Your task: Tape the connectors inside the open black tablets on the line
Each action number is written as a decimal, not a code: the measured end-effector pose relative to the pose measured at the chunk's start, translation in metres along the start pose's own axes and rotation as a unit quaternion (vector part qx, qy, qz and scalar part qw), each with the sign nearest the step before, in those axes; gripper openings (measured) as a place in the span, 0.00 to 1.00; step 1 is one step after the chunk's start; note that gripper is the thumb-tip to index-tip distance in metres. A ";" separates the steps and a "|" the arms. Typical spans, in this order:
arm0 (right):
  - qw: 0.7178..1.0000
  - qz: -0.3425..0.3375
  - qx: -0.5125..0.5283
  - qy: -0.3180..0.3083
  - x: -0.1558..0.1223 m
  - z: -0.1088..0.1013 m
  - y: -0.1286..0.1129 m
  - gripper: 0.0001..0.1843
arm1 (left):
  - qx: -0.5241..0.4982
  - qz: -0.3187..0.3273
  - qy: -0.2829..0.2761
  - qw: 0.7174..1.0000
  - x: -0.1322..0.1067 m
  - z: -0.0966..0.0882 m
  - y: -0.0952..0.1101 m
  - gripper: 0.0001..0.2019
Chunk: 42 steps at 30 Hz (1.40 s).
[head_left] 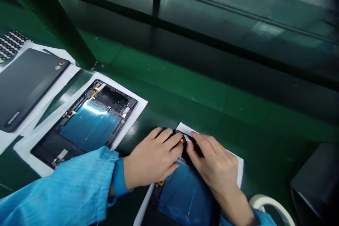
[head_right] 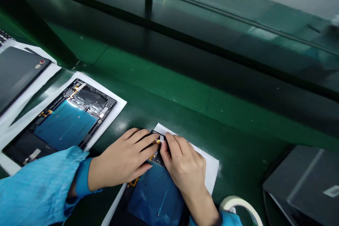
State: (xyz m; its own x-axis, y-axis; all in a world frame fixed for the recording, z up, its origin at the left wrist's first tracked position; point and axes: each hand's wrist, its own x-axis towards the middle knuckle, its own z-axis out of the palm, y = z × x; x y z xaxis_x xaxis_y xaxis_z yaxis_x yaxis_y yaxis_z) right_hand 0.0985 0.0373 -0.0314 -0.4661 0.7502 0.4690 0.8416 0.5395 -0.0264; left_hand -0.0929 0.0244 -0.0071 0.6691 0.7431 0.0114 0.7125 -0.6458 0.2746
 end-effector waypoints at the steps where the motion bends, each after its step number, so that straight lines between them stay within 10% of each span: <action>1: 1.000 -0.001 0.000 -0.001 0.000 0.000 0.000 0.09 | -0.001 -0.001 0.001 1.000 0.000 0.000 0.000 0.20; 24: 0.997 -0.013 0.052 -0.053 0.004 0.000 -0.004 0.05 | -0.011 0.011 0.017 1.000 -0.002 0.002 -0.002 0.18; 42: 0.986 -0.034 -0.022 -0.163 -0.002 -0.012 -0.022 0.19 | -0.035 0.000 0.036 0.999 -0.003 0.004 -0.004 0.25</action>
State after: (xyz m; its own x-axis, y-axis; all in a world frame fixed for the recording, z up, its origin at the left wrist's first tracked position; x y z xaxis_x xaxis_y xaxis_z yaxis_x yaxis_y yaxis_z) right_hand 0.0841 0.0190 -0.0213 -0.5793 0.7993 0.1600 0.8127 0.5814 0.0380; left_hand -0.0968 0.0246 -0.0118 0.6504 0.7554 0.0793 0.6945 -0.6337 0.3408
